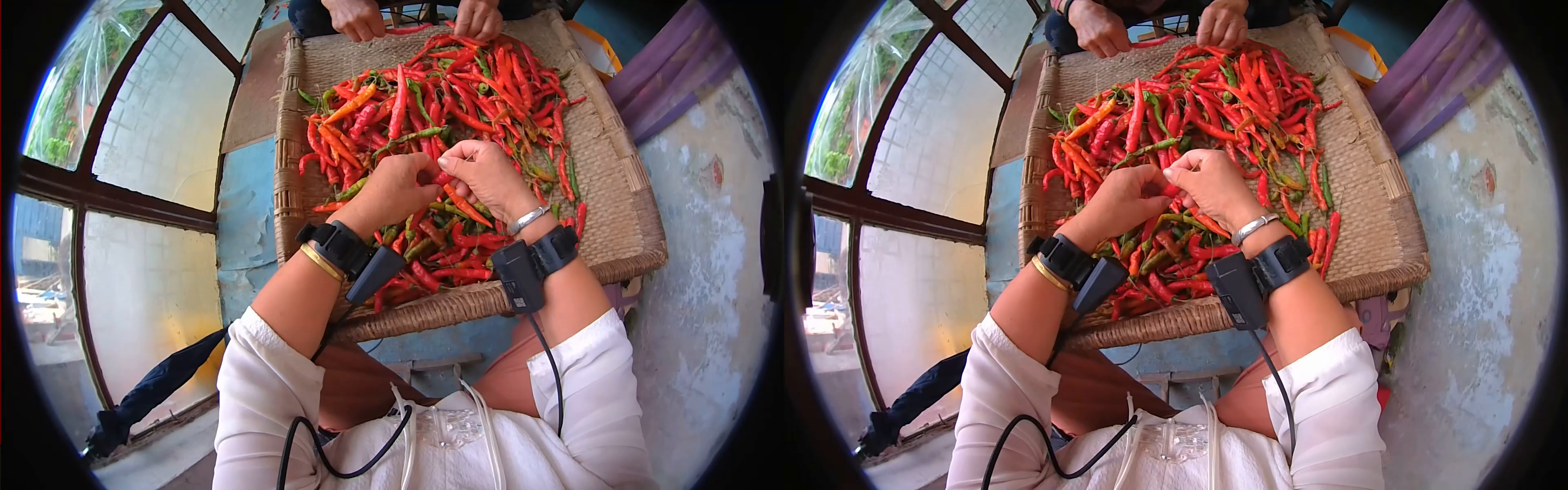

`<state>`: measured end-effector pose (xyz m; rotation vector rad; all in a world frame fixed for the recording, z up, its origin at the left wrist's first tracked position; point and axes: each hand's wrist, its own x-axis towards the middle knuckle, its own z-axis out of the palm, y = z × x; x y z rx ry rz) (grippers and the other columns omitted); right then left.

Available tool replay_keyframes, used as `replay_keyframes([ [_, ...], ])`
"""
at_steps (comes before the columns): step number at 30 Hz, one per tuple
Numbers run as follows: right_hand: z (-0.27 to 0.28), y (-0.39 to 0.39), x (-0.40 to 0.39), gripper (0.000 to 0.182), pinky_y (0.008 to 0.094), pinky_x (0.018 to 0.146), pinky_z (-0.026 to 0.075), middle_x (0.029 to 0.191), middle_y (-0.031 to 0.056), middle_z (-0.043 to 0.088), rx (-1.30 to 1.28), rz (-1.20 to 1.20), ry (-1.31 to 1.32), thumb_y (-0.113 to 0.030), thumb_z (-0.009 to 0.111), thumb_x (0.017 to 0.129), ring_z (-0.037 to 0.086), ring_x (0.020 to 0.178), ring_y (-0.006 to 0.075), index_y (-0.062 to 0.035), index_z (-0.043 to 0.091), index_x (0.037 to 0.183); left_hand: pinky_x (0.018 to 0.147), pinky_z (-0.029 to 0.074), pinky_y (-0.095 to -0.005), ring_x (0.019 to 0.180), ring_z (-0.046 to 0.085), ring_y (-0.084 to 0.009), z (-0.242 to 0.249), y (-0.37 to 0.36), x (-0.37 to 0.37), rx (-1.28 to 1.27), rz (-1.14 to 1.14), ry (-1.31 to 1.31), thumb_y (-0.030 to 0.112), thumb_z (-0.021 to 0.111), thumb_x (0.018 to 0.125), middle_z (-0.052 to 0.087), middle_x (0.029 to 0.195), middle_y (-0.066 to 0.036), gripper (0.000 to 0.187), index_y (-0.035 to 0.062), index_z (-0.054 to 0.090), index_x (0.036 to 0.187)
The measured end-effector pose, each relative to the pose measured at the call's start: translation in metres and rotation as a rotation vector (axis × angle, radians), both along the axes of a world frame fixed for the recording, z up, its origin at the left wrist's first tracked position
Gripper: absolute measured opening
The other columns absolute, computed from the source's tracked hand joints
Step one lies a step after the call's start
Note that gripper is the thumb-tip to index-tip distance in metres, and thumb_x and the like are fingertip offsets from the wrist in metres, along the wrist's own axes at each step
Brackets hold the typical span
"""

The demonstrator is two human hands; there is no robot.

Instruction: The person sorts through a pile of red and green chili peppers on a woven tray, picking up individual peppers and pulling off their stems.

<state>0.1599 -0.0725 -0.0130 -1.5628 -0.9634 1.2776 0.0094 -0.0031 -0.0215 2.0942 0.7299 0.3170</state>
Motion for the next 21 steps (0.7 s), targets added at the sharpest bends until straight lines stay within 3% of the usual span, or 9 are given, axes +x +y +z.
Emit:
replay_keyframes([
  [3,0.001,-0.001,0.004,0.014,0.0189,0.038,0.038,0.060,-0.0001,0.054,-0.002,0.089,0.007,-0.017,0.058,0.078,0.049,0.047,0.0051,-0.0027,0.057,0.077,0.060,0.045,-0.0338,0.069,0.059,-0.0244,0.002,-0.003,0.003,-0.032,-0.006,-0.007,0.014,0.062,0.068,0.059,0.072,-0.015,0.020,-0.0010,0.056,0.081],
  [5,0.009,-0.003,0.009,0.013,0.0188,0.038,0.038,0.060,-0.0002,0.054,-0.035,0.148,0.006,-0.015,0.058,0.078,0.048,0.047,0.0050,-0.0025,0.057,0.077,0.058,0.044,-0.0277,0.063,0.055,-0.0134,0.002,-0.003,0.001,-0.083,-0.105,0.078,0.011,0.061,0.071,0.059,0.068,-0.009,0.020,-0.0006,0.055,0.086],
  [8,0.018,0.002,0.034,0.010,0.0188,0.038,0.039,0.062,0.0007,0.054,0.103,-0.146,0.041,-0.011,0.059,0.076,0.048,0.047,0.0050,-0.0014,0.057,0.077,0.058,0.044,-0.0305,0.064,0.058,-0.0196,-0.011,0.001,-0.004,0.152,-0.122,0.172,0.013,0.062,0.071,0.059,0.070,-0.011,0.022,0.0008,0.055,0.088],
  [11,0.021,0.002,0.055,0.030,0.0189,0.044,0.042,0.074,0.0042,0.056,0.343,-0.535,0.187,-0.012,0.057,0.078,0.052,0.056,0.0077,0.0021,0.051,0.103,0.060,0.045,-0.0338,0.068,0.059,-0.0269,-0.016,0.002,-0.006,0.266,-0.134,0.360,0.017,0.063,0.070,0.060,0.074,-0.013,0.024,0.0027,0.057,0.088],
  [15,0.018,-0.003,0.053,0.041,0.0195,0.048,0.044,0.077,0.0059,0.056,0.256,-0.643,0.238,-0.012,0.057,0.079,0.054,0.061,0.0096,0.0033,0.044,0.114,0.061,0.046,-0.0359,0.071,0.058,-0.0298,-0.015,-0.005,-0.004,0.303,-0.152,0.411,0.020,0.064,0.068,0.060,0.076,-0.013,0.026,0.0045,0.057,0.088],
  [17,0.019,-0.005,0.044,0.049,0.0201,0.050,0.045,0.081,0.0056,0.057,0.082,-0.317,0.115,-0.015,0.059,0.078,0.056,0.064,0.0095,0.0033,0.039,0.119,0.066,0.045,-0.0394,0.080,0.057,-0.0303,-0.014,-0.008,-0.001,0.293,-0.141,0.467,0.020,0.063,0.067,0.059,0.080,-0.013,0.026,0.0056,0.059,0.088],
  [18,0.025,-0.005,0.037,0.037,0.0199,0.051,0.044,0.078,0.0045,0.057,0.056,-0.210,0.026,-0.011,0.058,0.077,0.055,0.063,0.0081,0.0029,0.049,0.110,0.066,0.045,-0.0394,0.080,0.057,-0.0303,-0.017,-0.006,-0.002,0.292,-0.138,0.467,0.020,0.063,0.067,0.059,0.080,-0.013,0.026,0.0056,0.059,0.088],
  [19,0.025,-0.005,0.031,0.037,0.0199,0.051,0.044,0.078,0.0045,0.057,0.056,-0.206,0.027,-0.011,0.058,0.077,0.055,0.063,0.0081,0.0029,0.049,0.110,0.063,0.046,-0.0372,0.075,0.058,-0.0275,-0.022,-0.002,-0.004,0.247,-0.123,0.348,0.017,0.061,0.068,0.059,0.077,-0.012,0.027,0.0052,0.058,0.092],
  [21,0.022,-0.004,0.022,0.022,0.0195,0.051,0.043,0.072,0.0025,0.058,0.121,0.102,-0.285,-0.009,0.058,0.076,0.054,0.061,0.0061,0.0013,0.057,0.096,0.060,0.046,-0.0349,0.070,0.059,-0.0247,-0.020,0.003,-0.004,0.203,-0.109,0.231,0.015,0.060,0.069,0.059,0.074,-0.011,0.028,0.0049,0.058,0.095],
])
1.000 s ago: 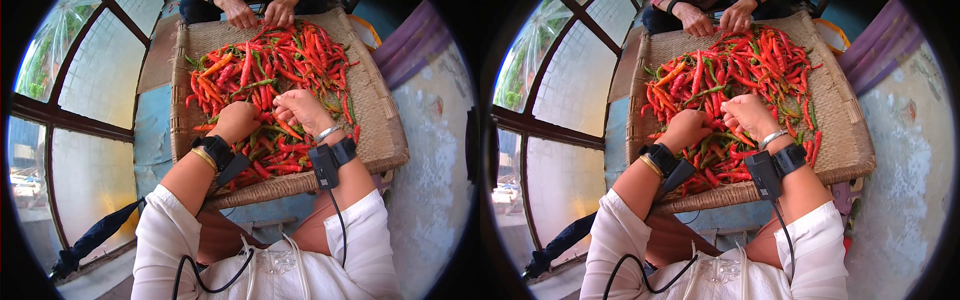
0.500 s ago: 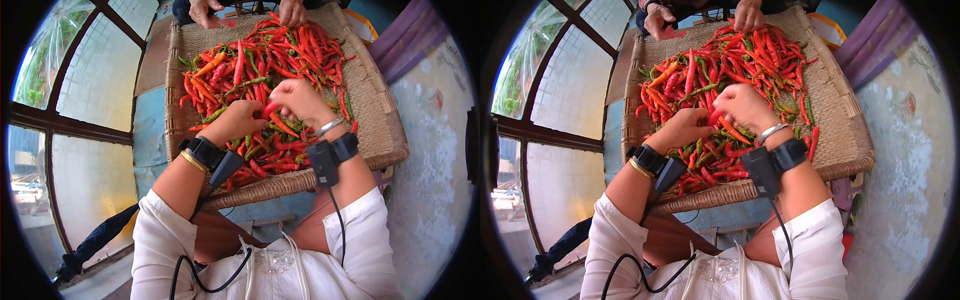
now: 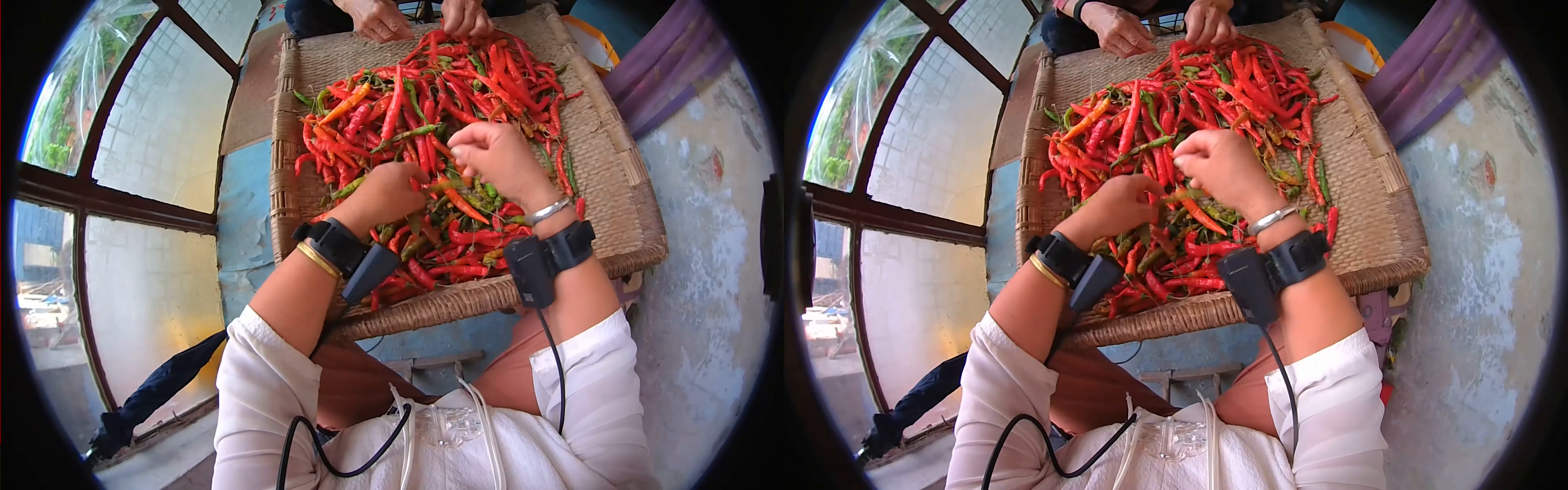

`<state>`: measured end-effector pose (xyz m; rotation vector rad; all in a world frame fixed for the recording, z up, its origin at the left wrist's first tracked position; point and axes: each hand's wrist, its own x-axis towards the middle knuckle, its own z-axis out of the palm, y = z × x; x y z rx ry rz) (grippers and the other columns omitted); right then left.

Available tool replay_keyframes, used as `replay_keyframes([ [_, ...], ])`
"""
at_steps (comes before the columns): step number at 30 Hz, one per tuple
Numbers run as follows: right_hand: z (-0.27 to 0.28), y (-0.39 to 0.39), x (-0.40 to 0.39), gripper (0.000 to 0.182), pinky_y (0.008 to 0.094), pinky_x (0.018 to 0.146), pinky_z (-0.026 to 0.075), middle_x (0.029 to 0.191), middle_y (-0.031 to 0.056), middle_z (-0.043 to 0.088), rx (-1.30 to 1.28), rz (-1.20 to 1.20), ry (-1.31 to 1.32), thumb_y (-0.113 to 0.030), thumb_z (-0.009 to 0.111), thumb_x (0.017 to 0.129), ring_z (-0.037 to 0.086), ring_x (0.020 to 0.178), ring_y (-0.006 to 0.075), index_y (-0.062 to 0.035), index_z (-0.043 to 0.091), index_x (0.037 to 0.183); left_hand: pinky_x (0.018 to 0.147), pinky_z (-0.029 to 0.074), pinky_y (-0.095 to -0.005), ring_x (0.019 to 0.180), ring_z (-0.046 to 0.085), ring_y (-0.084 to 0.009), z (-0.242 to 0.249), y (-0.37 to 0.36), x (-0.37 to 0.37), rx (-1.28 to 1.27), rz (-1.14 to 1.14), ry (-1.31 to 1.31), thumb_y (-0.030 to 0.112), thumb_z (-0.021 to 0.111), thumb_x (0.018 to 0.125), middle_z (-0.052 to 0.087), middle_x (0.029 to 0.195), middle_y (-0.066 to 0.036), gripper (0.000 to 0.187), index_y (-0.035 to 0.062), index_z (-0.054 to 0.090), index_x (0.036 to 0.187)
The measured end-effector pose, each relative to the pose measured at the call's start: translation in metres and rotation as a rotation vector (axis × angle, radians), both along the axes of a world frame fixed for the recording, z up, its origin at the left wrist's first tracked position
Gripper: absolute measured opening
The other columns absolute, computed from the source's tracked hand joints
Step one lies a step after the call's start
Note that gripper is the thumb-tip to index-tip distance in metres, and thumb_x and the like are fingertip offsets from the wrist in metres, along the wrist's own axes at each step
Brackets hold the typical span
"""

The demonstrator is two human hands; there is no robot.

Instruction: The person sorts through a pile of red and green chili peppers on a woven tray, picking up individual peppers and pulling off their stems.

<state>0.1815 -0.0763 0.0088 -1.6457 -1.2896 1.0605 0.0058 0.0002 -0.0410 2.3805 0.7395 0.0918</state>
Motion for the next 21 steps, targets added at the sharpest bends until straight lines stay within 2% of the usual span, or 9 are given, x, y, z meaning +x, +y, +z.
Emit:
replay_keyframes([
  [1,-0.010,0.001,-0.005,0.013,0.0204,0.052,0.043,0.067,0.0008,0.057,0.160,0.045,-0.107,-0.006,0.057,0.075,0.053,0.060,0.0058,0.0003,0.060,0.086,0.055,0.045,-0.0312,0.063,0.057,-0.0196,0.008,0.001,0.001,-0.292,0.159,-0.039,0.012,0.058,0.070,0.058,0.072,-0.008,0.028,0.0047,0.057,0.097],
  [3,-0.012,-0.001,-0.013,0.017,0.0238,0.054,0.044,0.067,0.0037,0.057,0.261,0.160,-0.260,-0.002,0.056,0.071,0.054,0.060,0.0094,-0.0021,0.059,0.087,0.043,0.039,-0.0206,0.049,0.047,-0.0064,0.014,0.003,0.003,-0.767,0.383,-0.166,0.009,0.054,0.076,0.052,0.067,0.001,0.027,0.0065,0.055,0.103],
  [8,-0.016,-0.007,-0.031,0.023,0.0287,0.057,0.045,0.072,0.0087,0.057,0.475,0.224,-0.409,-0.002,0.057,0.069,0.056,0.064,0.0183,-0.0045,0.055,0.091,0.038,0.037,-0.0159,0.049,0.046,-0.0020,0.025,0.001,0.002,-0.957,0.473,-0.265,0.010,0.050,0.083,0.054,0.071,0.004,0.030,0.0093,0.049,0.113],
  [10,-0.010,-0.008,-0.034,0.024,0.0374,0.063,0.046,0.078,0.0123,0.058,0.458,0.226,-0.443,-0.008,0.059,0.068,0.057,0.072,0.0301,-0.0085,0.052,0.091,0.040,0.039,-0.0161,0.051,0.049,-0.0022,0.024,0.001,0.001,-1.047,0.453,-0.351,0.009,0.048,0.083,0.056,0.074,0.003,0.037,0.0107,0.045,0.120],
  [14,-0.013,-0.005,-0.033,0.020,0.0358,0.061,0.046,0.075,0.0137,0.058,0.489,0.190,-0.423,-0.010,0.060,0.068,0.058,0.070,0.0297,-0.0069,0.054,0.087,0.042,0.041,-0.0156,0.052,0.050,-0.0022,0.026,-0.004,0.003,-1.085,0.445,-0.421,0.007,0.046,0.084,0.056,0.076,0.002,0.041,0.0116,0.040,0.124],
  [16,-0.014,-0.003,-0.030,0.015,0.0345,0.059,0.046,0.071,0.0146,0.058,0.364,0.068,-0.239,-0.012,0.060,0.069,0.057,0.064,0.0296,-0.0054,0.056,0.082,0.045,0.042,-0.0149,0.053,0.049,-0.0017,0.031,-0.006,0.004,-1.079,0.361,-0.474,0.006,0.044,0.083,0.056,0.075,0.003,0.043,0.0121,0.039,0.126],
  [18,-0.014,-0.002,-0.027,0.013,0.0325,0.055,0.045,0.065,0.0124,0.058,0.361,0.010,-0.175,-0.013,0.060,0.070,0.057,0.056,0.0235,-0.0032,0.057,0.078,0.047,0.041,-0.0151,0.054,0.049,-0.0023,0.024,-0.003,0.004,-1.015,0.356,-0.455,0.005,0.044,0.082,0.055,0.074,0.003,0.036,0.0097,0.047,0.118],
  [20,-0.019,0.000,-0.019,0.012,0.0270,0.050,0.044,0.062,0.0074,0.058,0.217,-0.013,0.022,-0.012,0.059,0.074,0.056,0.052,0.0139,-0.0023,0.056,0.079,0.047,0.039,-0.0161,0.055,0.048,-0.0031,0.018,0.000,0.003,-0.977,0.192,-0.414,0.004,0.046,0.081,0.054,0.071,0.004,0.026,0.0071,0.053,0.105],
  [21,-0.005,-0.002,-0.015,0.011,0.0204,0.044,0.041,0.061,0.0023,0.056,0.069,-0.043,0.336,-0.013,0.058,0.077,0.052,0.049,0.0062,-0.0022,0.056,0.079,0.046,0.039,-0.0181,0.054,0.048,-0.0039,0.028,-0.006,0.004,-0.900,0.151,-0.264,0.004,0.049,0.080,0.053,0.067,0.003,0.015,0.0043,0.055,0.094],
])
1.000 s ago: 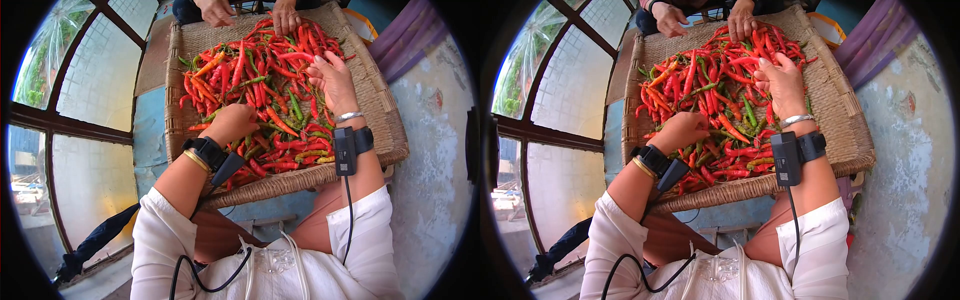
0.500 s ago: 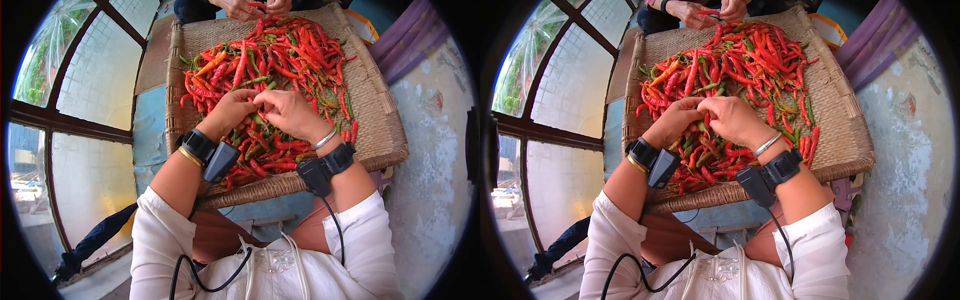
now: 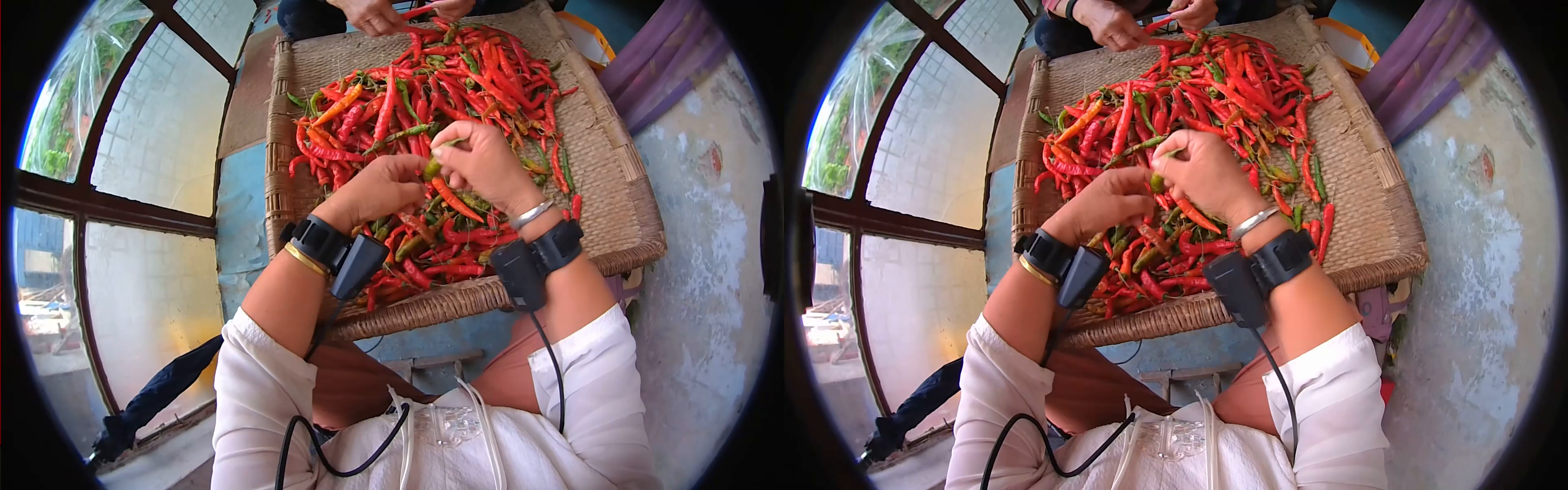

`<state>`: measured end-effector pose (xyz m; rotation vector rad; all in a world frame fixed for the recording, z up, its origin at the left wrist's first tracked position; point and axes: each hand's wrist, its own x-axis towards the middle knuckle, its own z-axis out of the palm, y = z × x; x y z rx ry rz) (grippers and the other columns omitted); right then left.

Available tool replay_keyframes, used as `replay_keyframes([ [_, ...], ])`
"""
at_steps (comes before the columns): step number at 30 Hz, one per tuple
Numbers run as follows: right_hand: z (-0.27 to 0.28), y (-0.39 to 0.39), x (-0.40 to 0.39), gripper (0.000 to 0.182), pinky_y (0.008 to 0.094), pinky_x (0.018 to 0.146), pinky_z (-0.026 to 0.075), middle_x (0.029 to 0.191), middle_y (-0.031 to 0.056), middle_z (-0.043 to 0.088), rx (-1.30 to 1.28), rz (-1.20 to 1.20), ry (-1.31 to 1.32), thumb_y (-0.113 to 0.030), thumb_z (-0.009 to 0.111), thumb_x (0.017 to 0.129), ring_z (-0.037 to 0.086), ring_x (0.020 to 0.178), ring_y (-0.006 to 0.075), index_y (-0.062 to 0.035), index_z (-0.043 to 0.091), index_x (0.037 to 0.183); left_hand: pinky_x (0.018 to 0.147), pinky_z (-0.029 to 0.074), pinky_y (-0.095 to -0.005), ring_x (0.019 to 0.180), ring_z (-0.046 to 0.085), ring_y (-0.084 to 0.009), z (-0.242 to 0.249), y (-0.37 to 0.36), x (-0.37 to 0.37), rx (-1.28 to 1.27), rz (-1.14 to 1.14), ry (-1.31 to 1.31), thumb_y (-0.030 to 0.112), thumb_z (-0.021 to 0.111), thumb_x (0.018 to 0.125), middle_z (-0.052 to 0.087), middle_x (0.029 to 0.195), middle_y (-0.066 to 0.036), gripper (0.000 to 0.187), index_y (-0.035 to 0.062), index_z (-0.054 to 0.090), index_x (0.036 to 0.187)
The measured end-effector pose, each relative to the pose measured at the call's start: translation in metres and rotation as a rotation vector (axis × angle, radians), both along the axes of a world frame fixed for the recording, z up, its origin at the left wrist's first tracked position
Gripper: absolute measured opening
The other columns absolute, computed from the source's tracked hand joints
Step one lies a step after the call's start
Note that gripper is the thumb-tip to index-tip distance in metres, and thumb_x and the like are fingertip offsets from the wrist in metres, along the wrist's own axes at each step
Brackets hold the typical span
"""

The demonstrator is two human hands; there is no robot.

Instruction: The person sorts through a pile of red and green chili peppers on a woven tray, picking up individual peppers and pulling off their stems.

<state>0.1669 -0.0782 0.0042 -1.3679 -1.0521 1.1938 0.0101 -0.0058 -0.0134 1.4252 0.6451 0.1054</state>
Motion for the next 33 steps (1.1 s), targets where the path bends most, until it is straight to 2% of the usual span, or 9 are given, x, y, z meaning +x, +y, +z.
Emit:
replay_keyframes([
  [5,0.018,0.002,0.038,0.014,0.0179,0.040,0.040,0.064,0.0032,0.056,0.125,-0.167,0.303,-0.016,0.055,0.081,0.051,0.048,0.0054,-0.0029,0.056,0.087,0.047,0.040,-0.0211,0.051,0.048,-0.0044,-0.012,0.003,-0.003,0.457,-0.107,0.200,0.012,0.054,0.080,0.053,0.060,0.000,0.014,0.0000,0.058,0.088],
  [7,0.016,0.005,0.059,0.018,0.0192,0.043,0.043,0.068,0.0051,0.058,0.279,-0.306,0.478,-0.019,0.055,0.083,0.053,0.052,0.0079,-0.0023,0.053,0.090,0.053,0.046,-0.0311,0.055,0.058,-0.0204,-0.015,0.004,-0.004,0.647,-0.031,0.223,0.016,0.056,0.074,0.060,0.065,-0.011,0.017,0.0001,0.060,0.081],
  [10,0.011,0.002,0.067,0.021,0.0192,0.049,0.047,0.074,0.0056,0.060,0.025,-0.352,0.365,-0.024,0.056,0.082,0.057,0.059,0.0093,-0.0032,0.055,0.088,0.056,0.046,-0.0334,0.059,0.059,-0.0250,-0.017,0.008,-0.004,0.679,-0.009,0.231,0.019,0.056,0.073,0.060,0.069,-0.014,0.020,0.0013,0.061,0.081],
  [11,0.001,0.002,0.067,0.024,0.0194,0.048,0.046,0.074,0.0055,0.060,-0.111,-0.284,0.245,-0.026,0.056,0.081,0.057,0.060,0.0097,-0.0031,0.055,0.087,0.056,0.046,-0.0334,0.059,0.059,-0.0250,-0.018,0.008,-0.004,0.680,-0.010,0.229,0.019,0.056,0.073,0.060,0.069,-0.014,0.020,0.0013,0.061,0.081],
  [13,-0.011,0.002,0.050,0.024,0.0199,0.045,0.044,0.069,0.0042,0.056,-0.318,-0.041,-0.027,-0.024,0.054,0.081,0.056,0.059,0.0104,-0.0009,0.055,0.087,0.050,0.044,-0.0234,0.054,0.054,-0.0081,-0.019,0.007,-0.004,0.640,-0.104,0.283,0.015,0.053,0.081,0.056,0.066,-0.002,0.019,-0.0004,0.058,0.092],
  [17,-0.024,0.003,0.021,0.027,0.0196,0.040,0.042,0.073,0.0043,0.055,-0.489,0.236,-0.342,-0.018,0.052,0.082,0.056,0.055,0.0095,0.0038,0.053,0.098,0.051,0.045,-0.0220,0.056,0.055,-0.0079,-0.025,0.001,0.000,0.348,-0.085,0.214,0.014,0.051,0.083,0.056,0.072,-0.003,0.023,-0.0007,0.055,0.100],
  [26,-0.044,0.000,0.019,0.027,0.0169,0.036,0.036,0.073,0.0043,0.056,-0.511,0.193,0.045,-0.016,0.045,0.085,0.053,0.052,0.0066,0.0012,0.047,0.105,0.053,0.047,-0.0206,0.058,0.056,-0.0079,-0.019,-0.012,0.007,0.139,-0.030,0.265,0.011,0.050,0.084,0.056,0.079,-0.003,0.031,-0.0013,0.045,0.111],
  [29,-0.043,-0.001,0.017,0.022,0.0184,0.039,0.032,0.070,0.0025,0.056,-0.475,0.144,0.173,-0.025,0.049,0.083,0.051,0.054,0.0078,-0.0040,0.055,0.089,0.050,0.044,-0.0206,0.058,0.055,-0.0080,-0.019,-0.011,0.008,0.006,0.072,0.164,0.011,0.053,0.083,0.057,0.077,-0.004,0.027,-0.0010,0.047,0.106],
  [33,-0.038,-0.001,0.013,0.025,0.0181,0.039,0.033,0.069,0.0012,0.055,-0.452,0.172,0.141,-0.028,0.053,0.082,0.049,0.052,0.0064,-0.0055,0.055,0.091,0.046,0.040,-0.0201,0.053,0.053,-0.0070,-0.017,-0.010,0.008,0.157,0.029,0.119,0.011,0.055,0.082,0.056,0.067,-0.002,0.015,0.0000,0.051,0.092],
])
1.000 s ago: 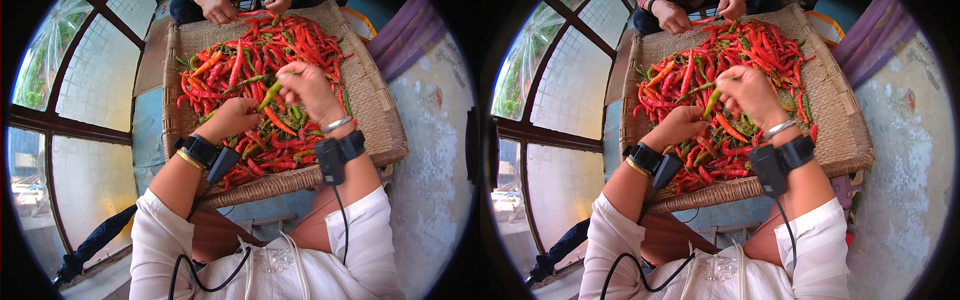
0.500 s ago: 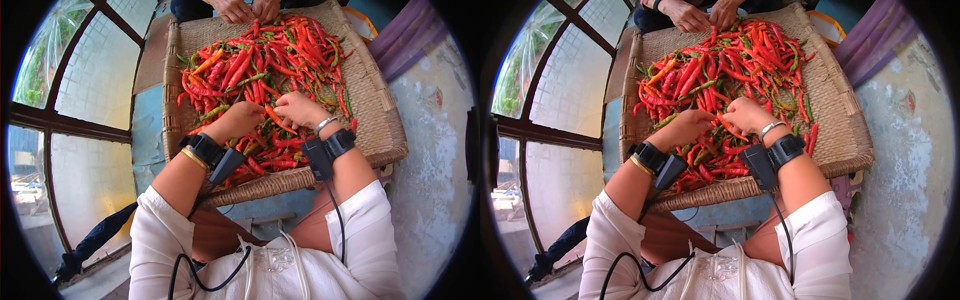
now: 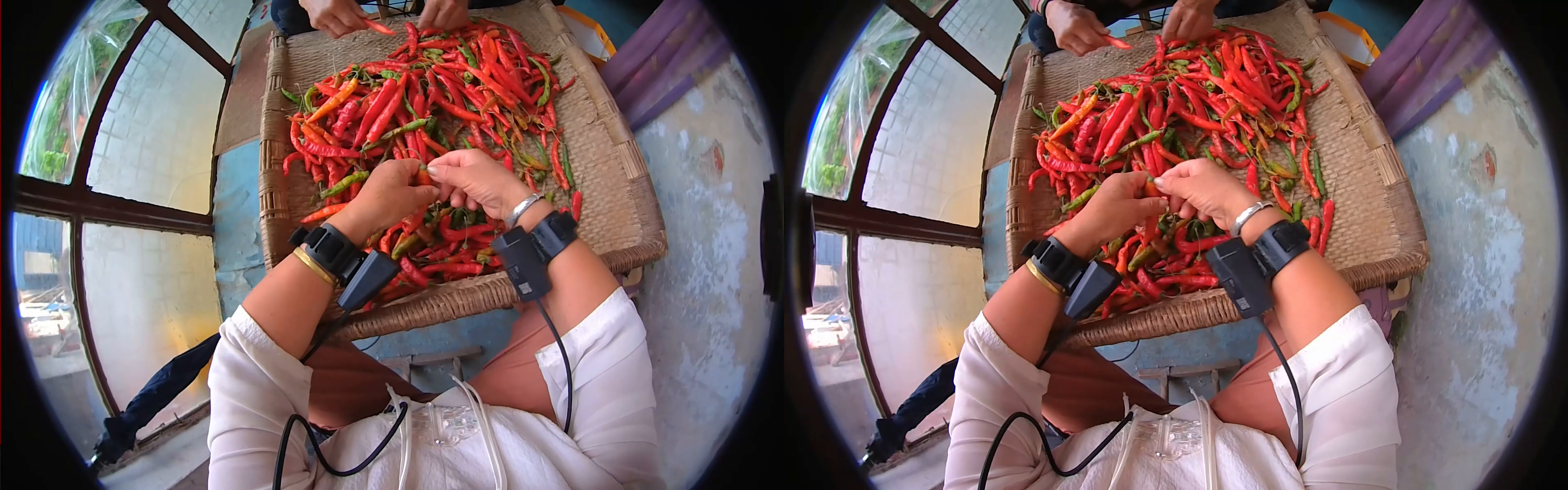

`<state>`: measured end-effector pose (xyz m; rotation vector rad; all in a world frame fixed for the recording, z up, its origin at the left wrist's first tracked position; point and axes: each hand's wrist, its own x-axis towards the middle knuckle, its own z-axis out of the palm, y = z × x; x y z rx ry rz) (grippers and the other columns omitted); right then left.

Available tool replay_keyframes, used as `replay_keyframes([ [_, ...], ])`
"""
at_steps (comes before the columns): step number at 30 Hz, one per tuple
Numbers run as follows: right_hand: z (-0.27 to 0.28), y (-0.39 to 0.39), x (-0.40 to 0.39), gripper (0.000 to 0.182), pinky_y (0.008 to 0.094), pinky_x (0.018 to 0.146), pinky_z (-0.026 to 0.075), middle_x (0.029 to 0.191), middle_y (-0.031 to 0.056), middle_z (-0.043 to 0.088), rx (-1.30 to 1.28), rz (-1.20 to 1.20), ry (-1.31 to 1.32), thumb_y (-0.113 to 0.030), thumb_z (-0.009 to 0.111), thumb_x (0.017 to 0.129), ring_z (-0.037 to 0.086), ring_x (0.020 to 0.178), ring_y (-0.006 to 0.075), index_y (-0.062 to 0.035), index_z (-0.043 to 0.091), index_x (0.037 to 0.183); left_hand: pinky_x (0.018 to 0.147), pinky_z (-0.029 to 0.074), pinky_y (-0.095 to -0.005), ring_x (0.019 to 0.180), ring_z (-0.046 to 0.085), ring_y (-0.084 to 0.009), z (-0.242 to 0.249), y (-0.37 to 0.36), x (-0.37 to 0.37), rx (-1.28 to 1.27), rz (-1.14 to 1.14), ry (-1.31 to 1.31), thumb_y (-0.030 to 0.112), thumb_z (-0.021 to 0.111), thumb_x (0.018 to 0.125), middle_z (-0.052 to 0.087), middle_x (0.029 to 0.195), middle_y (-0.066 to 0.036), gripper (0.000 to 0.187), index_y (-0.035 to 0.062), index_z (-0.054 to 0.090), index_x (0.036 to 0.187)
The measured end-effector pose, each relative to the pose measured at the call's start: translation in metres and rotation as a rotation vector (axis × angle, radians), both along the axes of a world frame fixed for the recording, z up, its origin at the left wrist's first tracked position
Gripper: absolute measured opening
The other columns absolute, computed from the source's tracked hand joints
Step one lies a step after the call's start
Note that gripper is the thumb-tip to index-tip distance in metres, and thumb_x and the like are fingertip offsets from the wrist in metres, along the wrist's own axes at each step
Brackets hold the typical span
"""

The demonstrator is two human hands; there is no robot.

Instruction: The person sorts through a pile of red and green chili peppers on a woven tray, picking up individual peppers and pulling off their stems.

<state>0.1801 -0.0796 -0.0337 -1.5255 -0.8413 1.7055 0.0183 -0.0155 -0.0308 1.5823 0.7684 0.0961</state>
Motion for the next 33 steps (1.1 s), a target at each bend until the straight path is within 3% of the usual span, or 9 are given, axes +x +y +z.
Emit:
replay_keyframes([
  [5,0.003,0.000,-0.013,0.027,0.0190,0.039,0.035,0.064,-0.0002,0.055,0.241,-0.010,-0.161,-0.031,0.060,0.077,0.048,0.049,0.0060,-0.0041,0.060,0.084,0.043,0.041,-0.0237,0.048,0.052,-0.0088,0.008,-0.001,0.002,0.065,0.060,-0.013,0.010,0.057,0.079,0.056,0.060,-0.005,0.011,-0.0016,0.057,0.078],
  [10,0.001,0.006,-0.007,0.020,0.0206,0.041,0.039,0.064,0.0007,0.056,0.441,0.008,-0.498,-0.022,0.060,0.075,0.049,0.050,0.0063,-0.0016,0.060,0.074,0.051,0.042,-0.0244,0.057,0.055,-0.0095,0.011,-0.001,-0.004,0.367,-0.231,0.137,0.016,0.059,0.078,0.055,0.059,-0.001,0.016,0.0006,0.058,0.083],
  [13,0.029,0.011,0.019,0.016,0.0192,0.042,0.039,0.062,0.0005,0.054,0.382,-0.369,-0.282,-0.018,0.057,0.077,0.050,0.052,0.0059,-0.0019,0.059,0.076,0.054,0.044,-0.0284,0.059,0.057,-0.0141,0.021,0.011,-0.015,0.662,-0.135,0.098,0.016,0.060,0.075,0.058,0.061,-0.005,0.017,0.0019,0.061,0.084],
  [17,0.035,0.008,0.044,0.020,0.0190,0.042,0.040,0.072,0.0027,0.055,0.386,-0.874,0.016,-0.021,0.055,0.080,0.054,0.056,0.0085,-0.0032,0.054,0.090,0.057,0.045,-0.0361,0.062,0.058,-0.0270,0.036,0.032,-0.038,0.941,-0.074,0.376,0.023,0.060,0.071,0.059,0.066,-0.013,0.020,0.0045,0.062,0.080],
  [19,0.028,0.006,0.037,0.021,0.0193,0.043,0.041,0.073,0.0031,0.055,0.308,-0.752,0.039,-0.021,0.055,0.080,0.055,0.057,0.0091,-0.0031,0.054,0.091,0.060,0.045,-0.0378,0.067,0.058,-0.0287,0.040,0.035,-0.043,1.028,-0.136,0.735,0.026,0.061,0.068,0.059,0.069,-0.014,0.023,0.0057,0.062,0.079],
  [21,0.031,0.002,0.023,0.032,0.0188,0.047,0.042,0.078,0.0047,0.058,0.223,-0.478,0.047,-0.021,0.055,0.080,0.056,0.062,0.0081,-0.0006,0.048,0.105,0.062,0.045,-0.0382,0.070,0.058,-0.0288,0.046,0.029,-0.046,0.998,-0.199,0.747,0.026,0.062,0.067,0.059,0.071,-0.014,0.023,0.0058,0.062,0.078],
  [24,0.042,0.001,0.000,0.030,0.0179,0.046,0.041,0.074,0.0025,0.058,0.290,-0.299,-0.108,-0.019,0.054,0.081,0.054,0.058,0.0063,-0.0003,0.051,0.104,0.064,0.045,-0.0387,0.075,0.057,-0.0289,0.040,0.025,-0.052,1.009,-0.273,0.696,0.027,0.063,0.066,0.059,0.074,-0.014,0.024,0.0061,0.061,0.078],
  [29,0.037,0.002,-0.017,0.026,0.0173,0.046,0.039,0.073,0.0011,0.057,0.303,-0.188,-0.165,-0.019,0.053,0.082,0.052,0.056,0.0046,-0.0001,0.054,0.099,0.065,0.045,-0.0390,0.075,0.057,-0.0300,0.015,0.034,-0.051,1.095,-0.315,0.609,0.025,0.065,0.063,0.059,0.079,-0.013,0.029,0.0057,0.058,0.083],
  [33,0.032,0.002,-0.025,0.023,0.0173,0.045,0.039,0.071,0.0000,0.057,0.302,-0.113,-0.290,-0.018,0.054,0.081,0.051,0.056,0.0037,-0.0007,0.056,0.096,0.066,0.046,-0.0403,0.080,0.058,-0.0301,0.023,0.028,-0.041,0.923,-0.311,0.667,0.029,0.060,0.071,0.059,0.078,-0.015,0.031,0.0028,0.055,0.086],
])
